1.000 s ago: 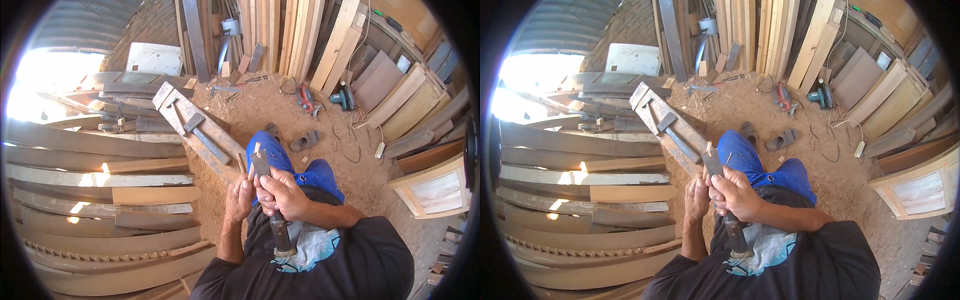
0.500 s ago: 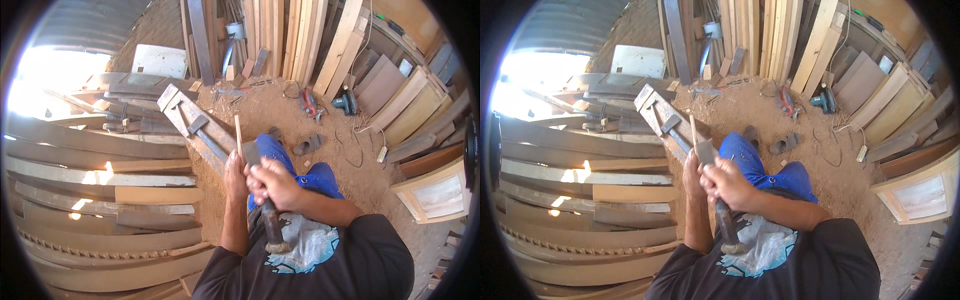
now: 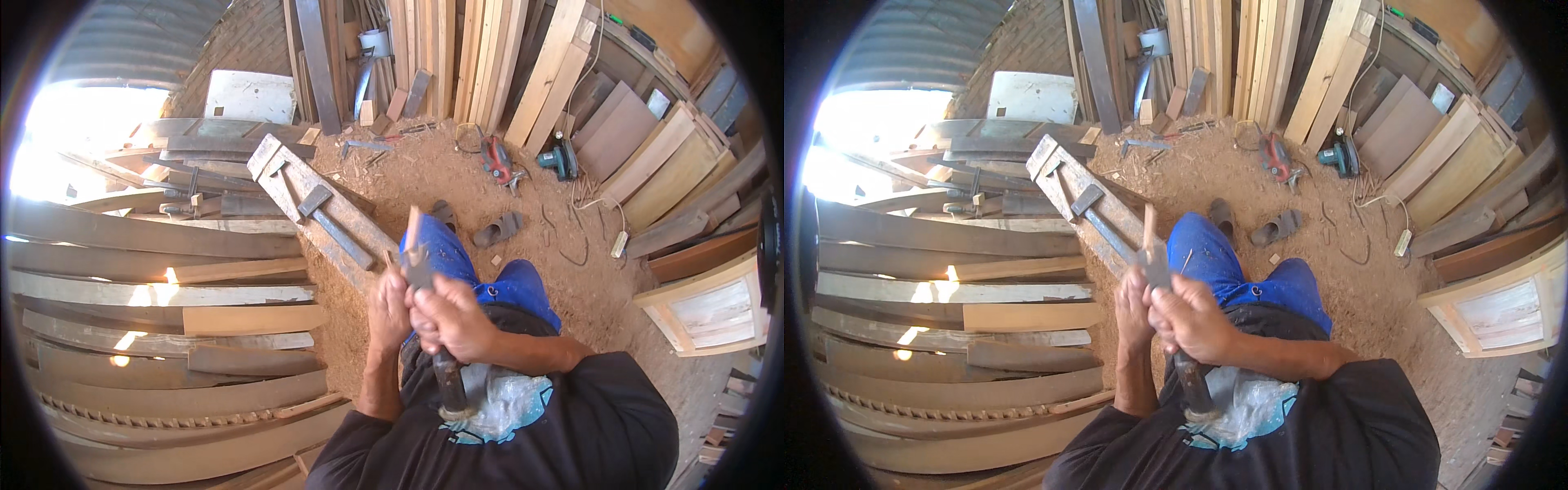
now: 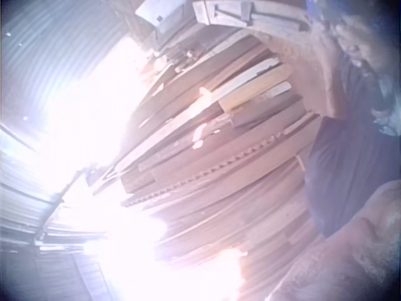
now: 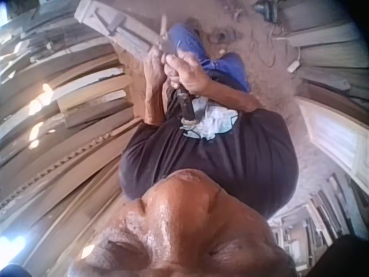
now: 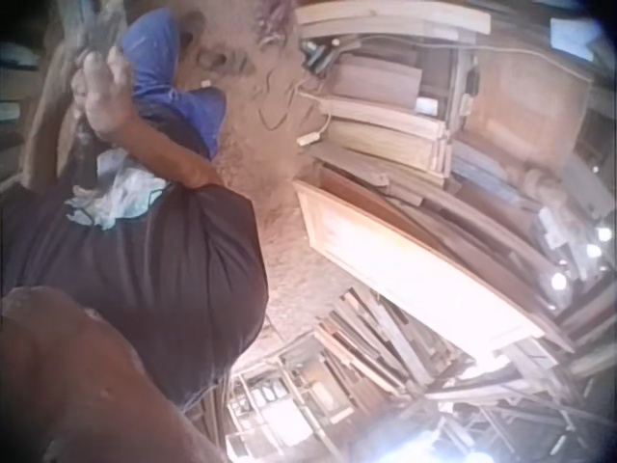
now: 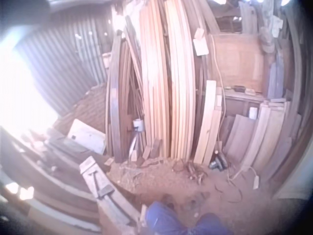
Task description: The person shapes a small piece of wood with a chisel and a hammer, then moves a large wooden board aside to access a container.
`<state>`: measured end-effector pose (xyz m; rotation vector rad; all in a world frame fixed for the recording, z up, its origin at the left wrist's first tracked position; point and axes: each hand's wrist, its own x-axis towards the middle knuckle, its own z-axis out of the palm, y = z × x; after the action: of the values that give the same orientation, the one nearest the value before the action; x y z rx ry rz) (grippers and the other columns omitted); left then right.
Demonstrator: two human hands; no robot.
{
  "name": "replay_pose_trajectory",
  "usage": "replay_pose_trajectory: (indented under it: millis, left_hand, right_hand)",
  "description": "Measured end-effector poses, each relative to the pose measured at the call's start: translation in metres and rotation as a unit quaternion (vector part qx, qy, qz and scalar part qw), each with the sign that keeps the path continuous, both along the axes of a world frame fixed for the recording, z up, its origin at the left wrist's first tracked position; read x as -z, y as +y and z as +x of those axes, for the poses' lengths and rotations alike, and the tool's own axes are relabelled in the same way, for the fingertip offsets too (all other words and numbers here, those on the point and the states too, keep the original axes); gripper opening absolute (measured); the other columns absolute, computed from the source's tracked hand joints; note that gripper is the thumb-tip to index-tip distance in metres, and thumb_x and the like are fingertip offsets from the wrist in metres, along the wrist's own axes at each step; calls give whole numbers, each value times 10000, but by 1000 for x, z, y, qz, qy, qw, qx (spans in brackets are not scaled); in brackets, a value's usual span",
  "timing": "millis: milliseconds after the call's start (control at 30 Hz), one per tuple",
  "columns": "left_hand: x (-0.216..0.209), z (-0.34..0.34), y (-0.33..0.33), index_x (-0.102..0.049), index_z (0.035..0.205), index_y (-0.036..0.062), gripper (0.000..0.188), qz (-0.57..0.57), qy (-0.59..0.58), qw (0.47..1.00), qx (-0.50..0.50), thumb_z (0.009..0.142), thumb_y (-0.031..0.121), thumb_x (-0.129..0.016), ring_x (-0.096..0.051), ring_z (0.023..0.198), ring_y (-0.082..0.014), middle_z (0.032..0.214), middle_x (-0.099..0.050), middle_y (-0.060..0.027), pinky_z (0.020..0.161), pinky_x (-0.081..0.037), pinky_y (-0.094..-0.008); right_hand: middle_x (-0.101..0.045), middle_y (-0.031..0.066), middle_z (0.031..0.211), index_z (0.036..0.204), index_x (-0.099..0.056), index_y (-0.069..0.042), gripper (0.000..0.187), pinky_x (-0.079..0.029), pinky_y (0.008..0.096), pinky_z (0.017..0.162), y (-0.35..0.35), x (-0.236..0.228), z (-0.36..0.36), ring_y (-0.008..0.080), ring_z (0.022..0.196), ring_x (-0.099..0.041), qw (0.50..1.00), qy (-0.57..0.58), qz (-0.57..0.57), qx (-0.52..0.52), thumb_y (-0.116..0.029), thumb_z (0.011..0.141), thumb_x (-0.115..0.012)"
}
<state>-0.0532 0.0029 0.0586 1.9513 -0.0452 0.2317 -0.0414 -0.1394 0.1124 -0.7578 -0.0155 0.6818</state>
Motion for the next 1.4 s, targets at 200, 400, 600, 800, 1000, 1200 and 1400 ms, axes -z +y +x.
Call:
replay_pose_trajectory:
  millis: [200,400,600,800,1000,1200,1400]
  left_hand:
    - [44,-67,11,-517,810,45,362,-221,198,955,6,1020,310,-385,-399,497,-94,580,-423,15,477,-348,-285]
    - [35,-22,4,-508,851,48,176,-127,96,986,43,967,179,-525,-458,575,-61,670,-502,11,528,-388,-214]
    - [13,-7,-10,-541,930,54,314,-332,209,916,87,1022,324,-410,-396,487,-59,620,-477,17,455,-335,-209]
    - [21,1,-1,-529,894,71,370,-474,239,842,95,1036,366,-359,-357,450,-66,595,-456,6,403,-290,-209]
    - [21,15,4,-560,888,55,311,-413,190,891,4,1040,262,-384,-420,509,-66,642,-472,34,441,-354,-212]
    - [17,1,13,-573,948,-1,289,-123,53,990,46,1032,172,-357,-521,667,-128,752,-560,-49,586,-441,-297]
    - [42,-66,15,-537,799,54,331,-246,245,938,16,1020,264,-407,-424,519,-96,590,-477,13,502,-346,-241]
  right_hand:
    - [-417,-15,619,1019,-465,-55,181,-370,225,443,-44,-9,19,62,466,-390,992,-56,-95,57,-230,1008,-421]
    - [-533,-22,668,968,-570,-42,183,-402,210,486,-28,19,53,44,528,-472,964,-148,-213,66,-218,930,-603]
    - [-546,-24,734,949,-579,-29,185,-412,238,544,-32,28,62,31,623,-460,931,-248,-259,68,-211,958,-546]
    - [-561,44,773,1124,-501,-34,231,-436,238,524,-15,36,54,77,566,-480,972,-111,-119,171,-215,1004,-423]
    - [-495,20,730,1045,-481,-91,152,-415,260,482,10,18,14,64,489,-402,997,63,17,-40,-233,996,-459]
    - [-420,-23,695,1031,-465,-103,184,-384,229,452,5,2,-3,40,489,-365,999,32,12,-43,-284,998,-461]
    - [-422,-9,679,1025,-458,-78,174,-383,230,446,-41,-22,-3,44,472,-332,994,-51,-7,91,-250,998,-455]
